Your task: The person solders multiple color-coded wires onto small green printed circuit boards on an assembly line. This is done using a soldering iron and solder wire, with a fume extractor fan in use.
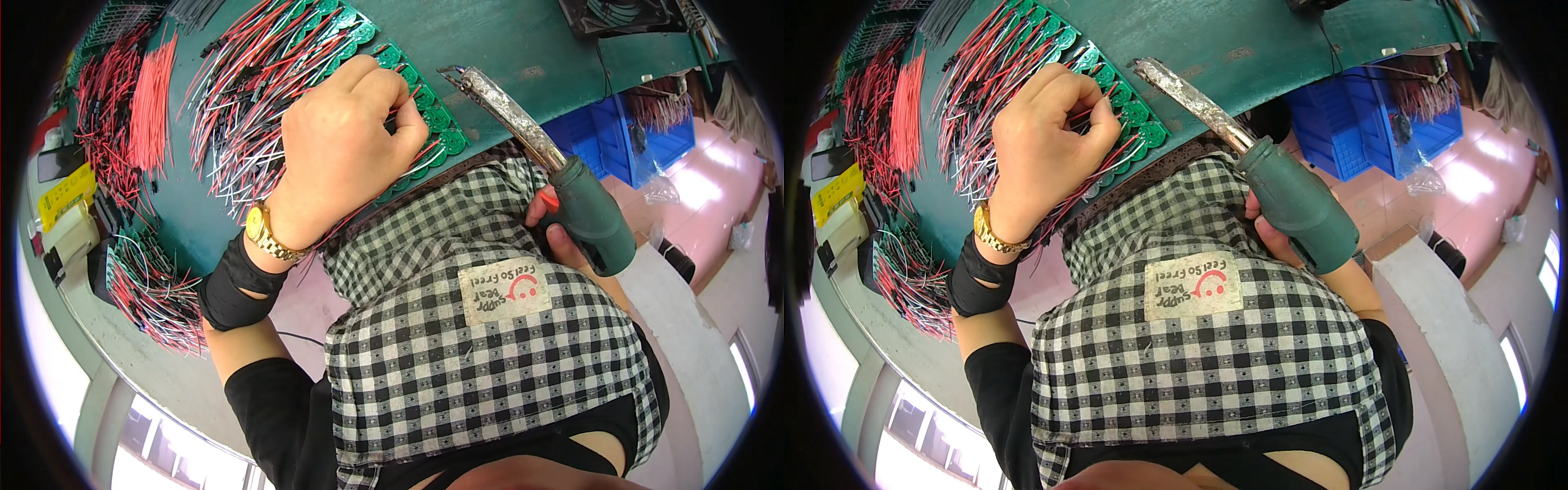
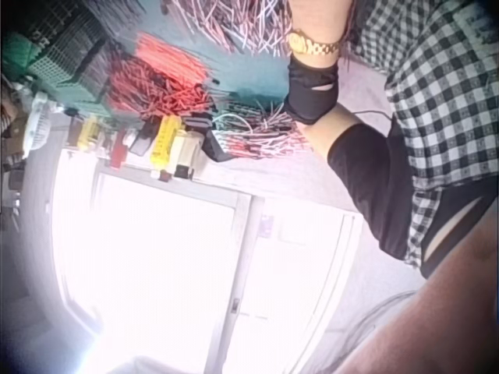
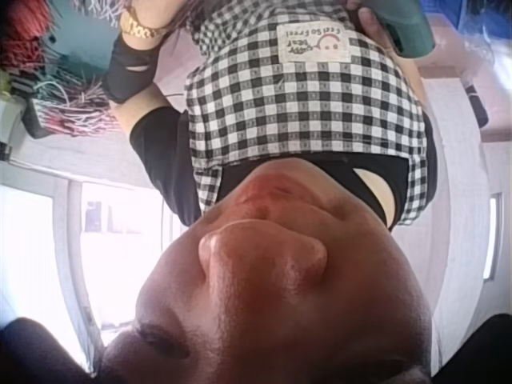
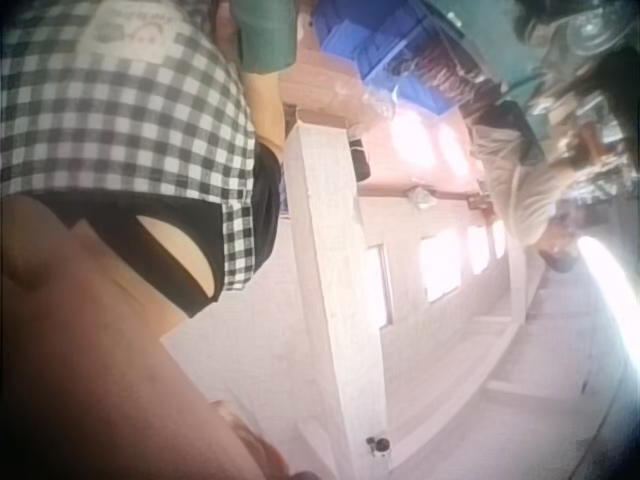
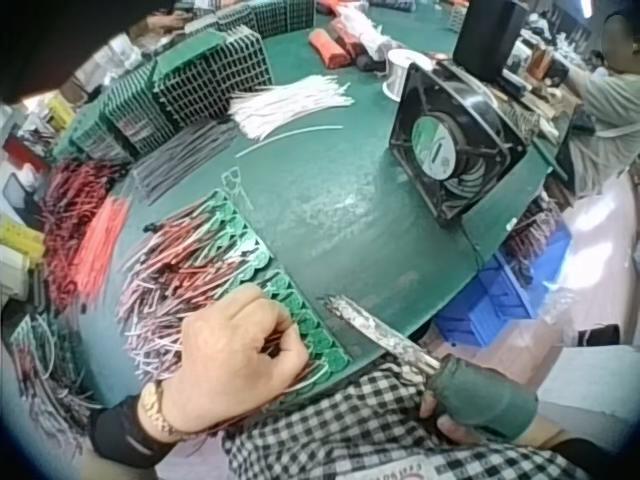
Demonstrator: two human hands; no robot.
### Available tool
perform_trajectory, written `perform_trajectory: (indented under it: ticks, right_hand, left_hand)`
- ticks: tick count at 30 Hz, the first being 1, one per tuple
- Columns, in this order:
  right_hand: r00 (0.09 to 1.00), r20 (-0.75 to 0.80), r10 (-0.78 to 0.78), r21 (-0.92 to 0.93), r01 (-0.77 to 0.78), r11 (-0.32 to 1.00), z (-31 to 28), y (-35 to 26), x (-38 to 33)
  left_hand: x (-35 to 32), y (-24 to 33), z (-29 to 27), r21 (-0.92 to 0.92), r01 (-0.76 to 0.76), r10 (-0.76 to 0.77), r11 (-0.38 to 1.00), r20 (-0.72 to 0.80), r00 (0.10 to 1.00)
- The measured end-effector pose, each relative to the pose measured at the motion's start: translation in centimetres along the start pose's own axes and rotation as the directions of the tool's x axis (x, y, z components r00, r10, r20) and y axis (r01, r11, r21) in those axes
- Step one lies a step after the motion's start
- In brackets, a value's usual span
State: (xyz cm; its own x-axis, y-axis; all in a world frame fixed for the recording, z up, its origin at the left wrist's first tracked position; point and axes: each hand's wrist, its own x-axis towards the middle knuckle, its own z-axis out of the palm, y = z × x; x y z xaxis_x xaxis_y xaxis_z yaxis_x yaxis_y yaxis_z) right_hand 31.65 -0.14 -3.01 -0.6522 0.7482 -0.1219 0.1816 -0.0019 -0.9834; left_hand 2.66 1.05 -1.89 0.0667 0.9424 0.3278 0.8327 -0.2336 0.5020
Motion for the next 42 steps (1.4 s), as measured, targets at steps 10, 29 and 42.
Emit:
perform_trajectory:
  ticks: [10, 29, 42]
  right_hand:
    - [0.999, -0.024, 0.042, 0.121, -0.038, 0.992, -0.1, 0.2, 0.1]
    - [0.994, 0.079, -0.078, 0.102, 0.070, 0.992, -0.4, 1.4, -0.2]
    - [0.998, 0.011, -0.056, 0.037, 0.055, 0.998, -0.2, 2.7, -0.5]
  left_hand:
    - [0.1, 0.8, -0.3, 0.075, 0.049, -0.054, 0.996, 0.067, 0.996]
    - [0.2, 0.3, 0.0, -0.046, 0.026, -0.025, 0.999, 0.023, 0.999]
    - [0.4, 0.2, 0.1, -0.042, 0.017, -0.017, 0.999, 0.005, 1.000]
